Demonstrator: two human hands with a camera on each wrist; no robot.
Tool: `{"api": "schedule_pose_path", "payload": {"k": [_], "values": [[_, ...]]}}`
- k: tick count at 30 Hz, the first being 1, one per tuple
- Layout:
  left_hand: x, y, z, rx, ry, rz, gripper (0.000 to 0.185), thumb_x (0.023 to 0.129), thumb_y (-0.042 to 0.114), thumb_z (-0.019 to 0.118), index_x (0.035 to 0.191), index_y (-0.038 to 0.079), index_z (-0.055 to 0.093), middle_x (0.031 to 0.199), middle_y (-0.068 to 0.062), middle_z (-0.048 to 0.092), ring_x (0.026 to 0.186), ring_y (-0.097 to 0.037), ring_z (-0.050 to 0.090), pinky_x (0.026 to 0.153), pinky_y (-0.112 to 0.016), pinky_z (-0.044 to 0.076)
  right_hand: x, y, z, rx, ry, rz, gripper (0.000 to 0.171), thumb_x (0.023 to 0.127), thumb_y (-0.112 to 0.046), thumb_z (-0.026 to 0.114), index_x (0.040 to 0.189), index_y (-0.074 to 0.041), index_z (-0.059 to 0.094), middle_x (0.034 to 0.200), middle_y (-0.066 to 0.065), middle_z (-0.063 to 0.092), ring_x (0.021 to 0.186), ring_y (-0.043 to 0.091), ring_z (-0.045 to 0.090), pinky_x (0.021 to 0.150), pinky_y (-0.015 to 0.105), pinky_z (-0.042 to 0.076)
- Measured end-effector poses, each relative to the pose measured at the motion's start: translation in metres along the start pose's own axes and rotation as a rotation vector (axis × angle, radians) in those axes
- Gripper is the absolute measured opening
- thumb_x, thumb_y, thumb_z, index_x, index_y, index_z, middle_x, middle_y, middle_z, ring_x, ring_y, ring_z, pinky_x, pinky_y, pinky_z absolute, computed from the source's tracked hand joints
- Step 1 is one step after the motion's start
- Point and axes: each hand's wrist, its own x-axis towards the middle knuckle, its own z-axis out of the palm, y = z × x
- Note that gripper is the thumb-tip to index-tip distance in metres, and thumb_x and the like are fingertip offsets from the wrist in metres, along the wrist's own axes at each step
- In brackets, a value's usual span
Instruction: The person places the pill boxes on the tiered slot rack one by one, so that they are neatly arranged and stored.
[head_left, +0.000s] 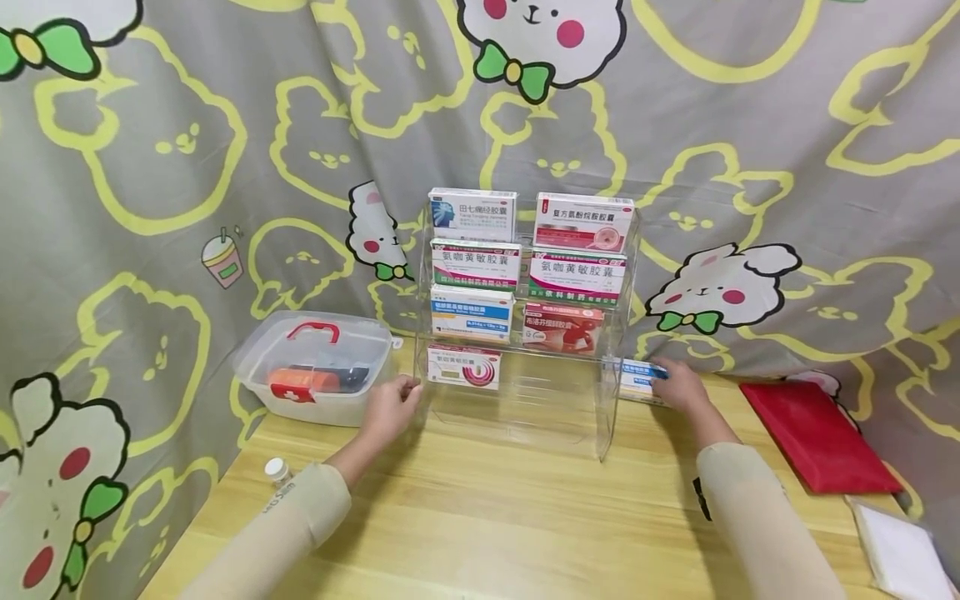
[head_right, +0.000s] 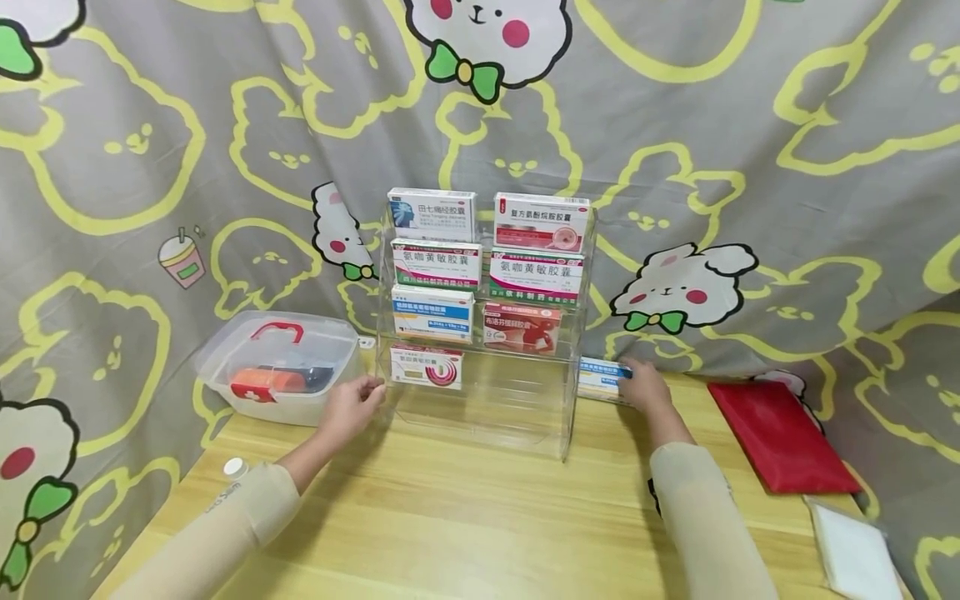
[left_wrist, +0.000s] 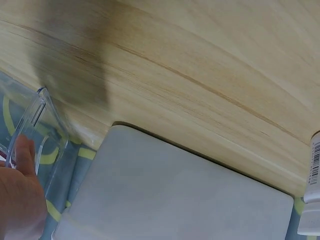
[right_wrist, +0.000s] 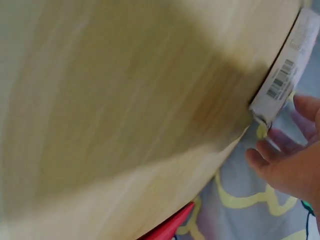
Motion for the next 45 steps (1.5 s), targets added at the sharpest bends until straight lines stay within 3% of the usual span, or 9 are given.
{"api": "schedule_pose_path", "payload": {"k": [4, 11, 18, 22, 26, 29, 35, 41, 45], "values": [[0.0, -0.001, -0.002, -0.013, -0.009, -0.012, 0.012, 0.085, 0.009, 0.065, 0.092, -0.001, 0.069, 0.083, -0.014, 0.071, 0.074, -0.024, 0.067, 0.069, -0.036, 0.056, -0.003, 0.006, 0.003, 0.014, -0.051, -0.025, 0.055, 0.092, -0.014, 0.049, 0.14, 0.009, 0.033, 0.14, 0.041, 0.023, 0.126, 0.058, 0.023, 0.101, 0.065, 0.026], [-0.002, -0.002, -0.005, -0.002, 0.019, -0.008, 0.012, 0.084, 0.007, 0.066, 0.091, -0.002, 0.069, 0.082, -0.015, 0.071, 0.073, -0.026, 0.067, 0.069, -0.038, 0.055, -0.007, 0.01, -0.002, 0.113, -0.158, -0.008, 0.067, 0.087, -0.006, 0.054, 0.145, 0.004, 0.023, 0.144, 0.042, 0.007, 0.117, 0.054, 0.034, 0.079, 0.048, 0.046], [-0.001, 0.0, -0.005, 0.032, -0.001, -0.019, 0.012, 0.085, 0.01, 0.065, 0.091, 0.0, 0.069, 0.082, -0.014, 0.071, 0.074, -0.025, 0.067, 0.07, -0.038, 0.055, -0.011, 0.02, -0.009, 0.141, -0.229, 0.069, 0.067, 0.091, -0.012, 0.055, 0.142, 0.013, 0.019, 0.142, 0.043, 0.007, 0.129, 0.056, 0.013, 0.105, 0.063, 0.019], [0.0, 0.001, -0.003, 0.026, -0.014, -0.032, 0.012, 0.085, 0.009, 0.065, 0.091, -0.001, 0.069, 0.082, -0.013, 0.071, 0.073, -0.024, 0.067, 0.069, -0.037, 0.055, -0.014, 0.028, -0.011, 0.061, -0.225, 0.112, 0.074, 0.093, -0.024, 0.056, 0.141, 0.016, 0.017, 0.14, 0.045, 0.007, 0.128, 0.059, 0.013, 0.105, 0.065, 0.015], [0.0, 0.003, -0.003, 0.019, -0.023, -0.037, 0.013, 0.085, 0.009, 0.064, 0.092, -0.001, 0.069, 0.082, -0.013, 0.071, 0.073, -0.024, 0.066, 0.069, -0.037, 0.055, -0.016, 0.034, -0.011, 0.088, -0.204, 0.112, 0.065, 0.092, -0.023, 0.059, 0.132, 0.018, 0.028, 0.123, 0.039, 0.037, 0.11, 0.047, 0.041, 0.096, 0.056, 0.035], [0.0, 0.004, -0.002, 0.022, -0.022, -0.034, 0.013, 0.086, 0.01, 0.064, 0.092, -0.001, 0.069, 0.082, -0.013, 0.071, 0.074, -0.024, 0.066, 0.07, -0.037, 0.055, -0.017, 0.036, -0.011, 0.093, -0.183, 0.093, 0.06, 0.089, -0.022, 0.063, 0.122, 0.017, 0.032, 0.107, 0.029, 0.048, 0.095, 0.035, 0.047, 0.086, 0.048, 0.041], [0.001, 0.005, -0.002, 0.028, -0.024, -0.023, 0.014, 0.086, 0.01, 0.064, 0.092, -0.001, 0.069, 0.083, -0.014, 0.071, 0.074, -0.025, 0.067, 0.069, -0.038, 0.055, -0.018, 0.036, -0.016, 0.056, -0.126, 0.064, 0.074, 0.081, -0.032, 0.073, 0.126, 0.011, 0.033, 0.117, 0.033, 0.048, 0.104, 0.041, 0.047, 0.095, 0.056, 0.037], [0.001, 0.003, -0.001, 0.017, -0.039, -0.031, 0.014, 0.086, 0.011, 0.064, 0.093, -0.001, 0.069, 0.083, -0.014, 0.071, 0.075, -0.024, 0.066, 0.069, -0.036, 0.055, -0.026, 0.035, -0.027, 0.194, -0.08, 0.095, 0.063, 0.086, -0.019, 0.067, 0.137, 0.006, 0.039, 0.131, 0.034, 0.042, 0.113, 0.043, 0.043, 0.099, 0.057, 0.035], [0.0, 0.004, -0.002, 0.004, -0.041, -0.052, 0.015, 0.086, 0.012, 0.064, 0.094, -0.001, 0.068, 0.085, -0.014, 0.071, 0.077, -0.025, 0.067, 0.071, -0.037, 0.056, -0.034, 0.03, -0.036, 0.318, -0.064, 0.144, 0.06, 0.089, -0.016, 0.063, 0.14, 0.001, 0.038, 0.132, 0.031, 0.041, 0.111, 0.037, 0.044, 0.093, 0.045, 0.042]]}}
